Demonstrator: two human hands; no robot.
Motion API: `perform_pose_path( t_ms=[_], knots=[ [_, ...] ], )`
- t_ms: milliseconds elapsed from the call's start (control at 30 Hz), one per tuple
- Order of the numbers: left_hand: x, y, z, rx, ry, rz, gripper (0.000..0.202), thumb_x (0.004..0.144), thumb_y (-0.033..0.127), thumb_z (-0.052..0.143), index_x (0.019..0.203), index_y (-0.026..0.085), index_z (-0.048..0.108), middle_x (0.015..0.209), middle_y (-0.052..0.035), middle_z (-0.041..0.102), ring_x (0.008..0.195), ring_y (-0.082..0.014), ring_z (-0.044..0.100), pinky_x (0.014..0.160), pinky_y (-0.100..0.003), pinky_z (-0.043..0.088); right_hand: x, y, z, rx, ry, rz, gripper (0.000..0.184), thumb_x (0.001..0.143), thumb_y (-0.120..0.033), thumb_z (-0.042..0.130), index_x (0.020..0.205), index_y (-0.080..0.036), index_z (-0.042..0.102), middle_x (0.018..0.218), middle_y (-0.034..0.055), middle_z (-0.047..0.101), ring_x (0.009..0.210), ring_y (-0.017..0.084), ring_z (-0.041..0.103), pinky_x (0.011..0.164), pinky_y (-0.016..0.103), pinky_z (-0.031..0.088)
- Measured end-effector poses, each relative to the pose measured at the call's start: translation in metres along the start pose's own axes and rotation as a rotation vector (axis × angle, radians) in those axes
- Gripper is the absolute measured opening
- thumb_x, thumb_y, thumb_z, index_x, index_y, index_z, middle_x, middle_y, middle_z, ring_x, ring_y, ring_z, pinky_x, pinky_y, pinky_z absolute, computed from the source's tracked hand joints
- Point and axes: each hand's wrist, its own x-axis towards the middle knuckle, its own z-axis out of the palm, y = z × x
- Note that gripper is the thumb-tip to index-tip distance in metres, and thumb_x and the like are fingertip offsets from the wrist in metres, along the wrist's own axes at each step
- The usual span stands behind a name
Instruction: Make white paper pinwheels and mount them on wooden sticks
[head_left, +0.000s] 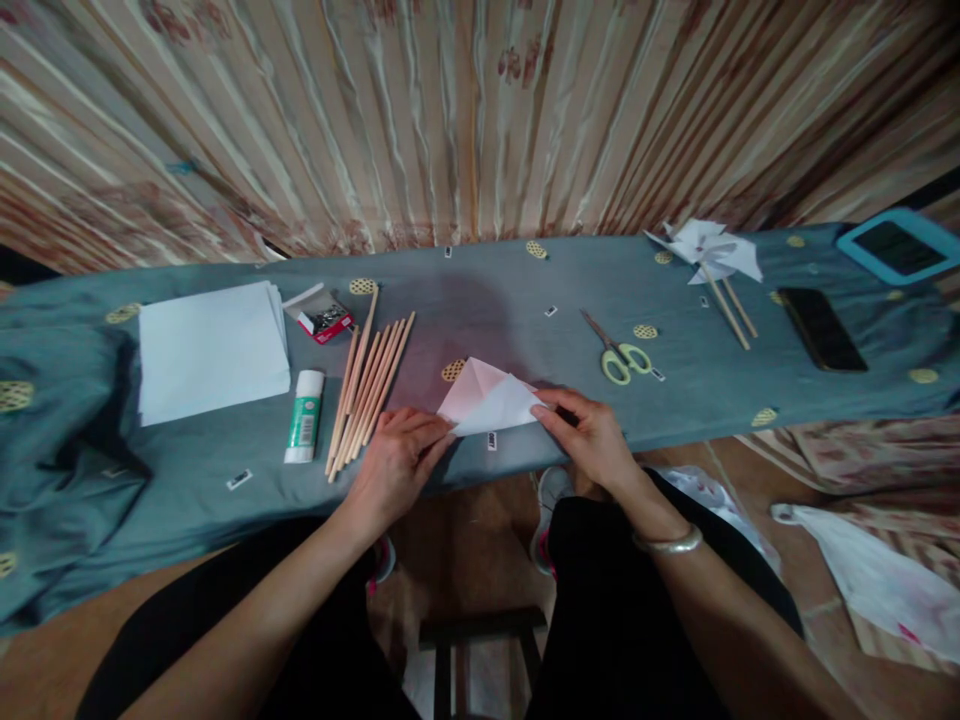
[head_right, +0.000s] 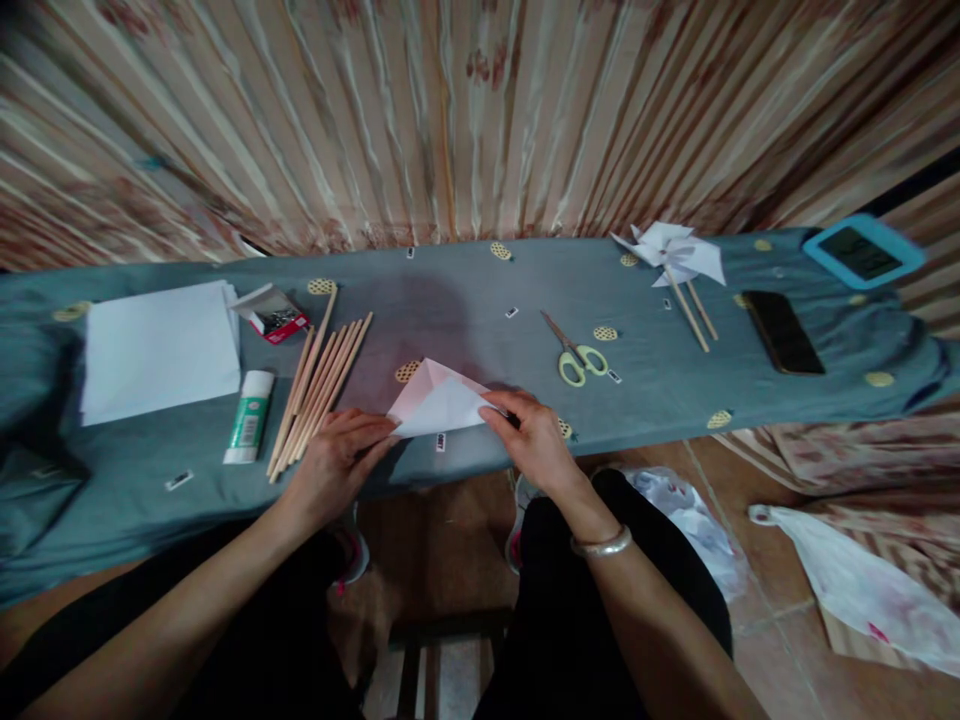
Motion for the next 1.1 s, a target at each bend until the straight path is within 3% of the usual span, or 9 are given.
perform_pose_path(
  t_ms=[133, 267, 667, 867, 1100],
  knots=[
    [-0.001, -0.001, 0.001, -0.006, -0.010, -0.072, 0.019, 0.093, 0.026, 0.053, 0.098, 0.019, 0.071, 0.087, -0.0047, 0.074, 0.079, -0.0194, 0.066, 0.077, -0.037, 0.046, 0.011, -0.001, 0.006, 0.038, 0.025, 0.076, 0.027, 0.082, -0.038, 0.066, 0.102, -0.022, 0.073, 0.098, 0.0046, 0.075, 0.086, 0.020, 0.068, 0.083, 0.035, 0.053],
    [-0.003, -0.001, 0.003, -0.020, 0.047, -0.142, 0.029, 0.091, 0.026, 0.057, 0.118, 0.017, 0.062, 0.080, -0.0027, 0.073, 0.072, -0.0182, 0.064, 0.075, -0.035, 0.048, 0.018, -0.005, 0.009, 0.050, 0.048, 0.130, 0.033, 0.078, -0.038, 0.069, 0.108, -0.023, 0.071, 0.093, 0.0041, 0.077, 0.083, 0.021, 0.070, 0.081, 0.037, 0.054],
    [-0.007, -0.003, 0.001, -0.061, 0.041, -0.133, 0.044, 0.090, 0.023, 0.056, 0.134, 0.022, 0.053, 0.075, 0.0001, 0.070, 0.070, -0.0155, 0.064, 0.075, -0.033, 0.050, 0.028, -0.011, 0.006, 0.133, 0.031, 0.116, 0.037, 0.076, -0.041, 0.071, 0.107, -0.021, 0.070, 0.087, 0.0033, 0.076, 0.081, 0.019, 0.070, 0.078, 0.033, 0.055],
    [-0.007, -0.003, 0.000, -0.033, 0.063, -0.117, 0.043, 0.091, 0.022, 0.055, 0.134, 0.019, 0.053, 0.078, -0.0011, 0.071, 0.072, -0.0164, 0.065, 0.075, -0.031, 0.049, 0.031, -0.006, 0.011, 0.114, 0.033, 0.118, 0.036, 0.075, -0.040, 0.072, 0.104, -0.020, 0.070, 0.080, 0.0024, 0.076, 0.077, 0.019, 0.069, 0.077, 0.034, 0.054],
    [-0.005, -0.003, -0.001, 0.092, -0.022, -0.075, 0.027, 0.094, 0.024, 0.050, 0.115, 0.019, 0.065, 0.083, -0.0035, 0.070, 0.074, -0.0169, 0.065, 0.075, -0.032, 0.048, 0.036, -0.007, 0.015, 0.022, 0.038, 0.121, 0.036, 0.075, -0.037, 0.071, 0.106, -0.020, 0.070, 0.080, 0.0017, 0.076, 0.074, 0.019, 0.069, 0.073, 0.032, 0.053]
  ],
)
